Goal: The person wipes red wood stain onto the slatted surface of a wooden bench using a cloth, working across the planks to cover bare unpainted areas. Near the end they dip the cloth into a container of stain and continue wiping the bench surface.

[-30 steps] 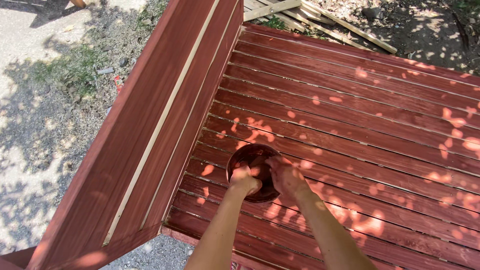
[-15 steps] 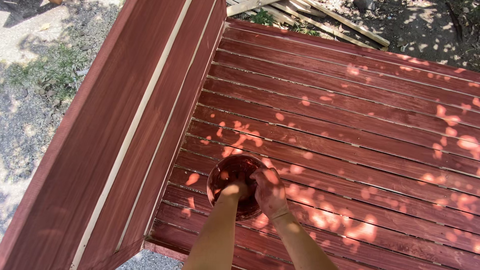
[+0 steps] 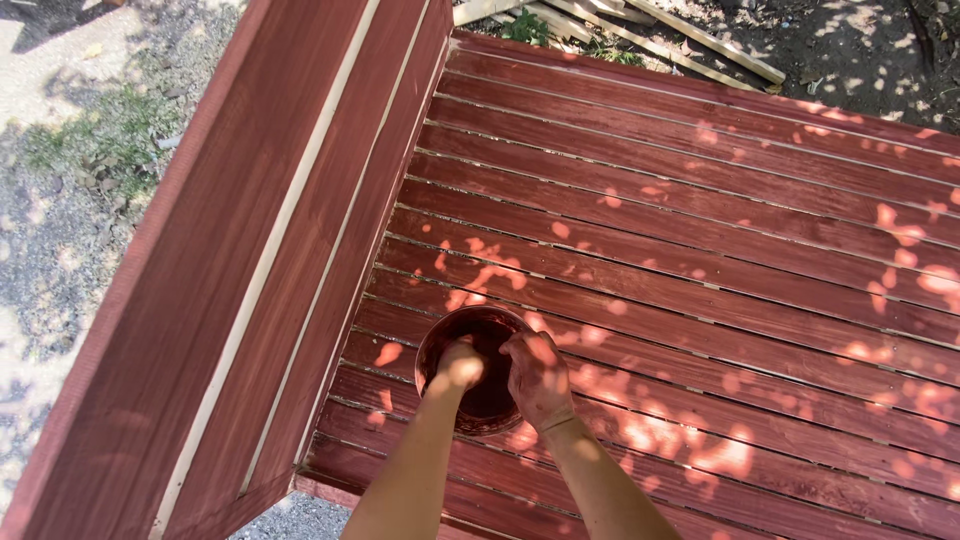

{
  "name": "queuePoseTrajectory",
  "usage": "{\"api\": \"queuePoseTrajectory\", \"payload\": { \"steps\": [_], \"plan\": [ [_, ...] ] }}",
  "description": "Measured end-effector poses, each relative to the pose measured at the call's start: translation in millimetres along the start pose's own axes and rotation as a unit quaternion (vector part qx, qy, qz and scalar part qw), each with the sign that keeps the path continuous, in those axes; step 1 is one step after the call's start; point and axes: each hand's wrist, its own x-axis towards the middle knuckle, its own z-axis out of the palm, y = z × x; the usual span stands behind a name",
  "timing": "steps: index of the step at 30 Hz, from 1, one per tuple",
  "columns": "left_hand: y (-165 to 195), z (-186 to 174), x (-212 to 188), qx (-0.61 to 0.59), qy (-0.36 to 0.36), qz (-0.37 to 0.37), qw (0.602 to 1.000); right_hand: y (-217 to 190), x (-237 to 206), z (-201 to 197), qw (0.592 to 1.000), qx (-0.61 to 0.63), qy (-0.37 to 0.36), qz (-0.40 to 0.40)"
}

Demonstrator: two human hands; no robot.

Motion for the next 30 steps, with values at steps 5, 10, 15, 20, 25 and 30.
{"api": "queuePoseTrajectory", "payload": {
  "steps": [5,10,15,20,25,30],
  "plan": [
    [-15,-10,-22,-0.41,-0.005,-0.036,0.911,4,1,4,0.979,-0.14,-0.15,-0.012],
    [-17,0,-30,-0.637,-0.015,-0.051,0.769,-11,14,3,0.922,-0.153,-0.344,0.088],
    [-16,1,-37,-0.661,0.044,-0.093,0.743,-33,32,-11,0.773,0.109,-0.45,0.433],
    [-18,2,-50,-0.652,-0.001,-0.033,0.758,-49,35,-21,0.795,0.139,-0.368,0.462],
    [-9,1,-50,-0.594,0.006,0.0,0.804,-55,32,-20,0.838,0.144,-0.293,0.437],
    [3,-17,-52,-0.608,-0.134,-0.053,0.781,-47,22,-25,0.801,0.38,-0.15,0.438]
  ]
}}
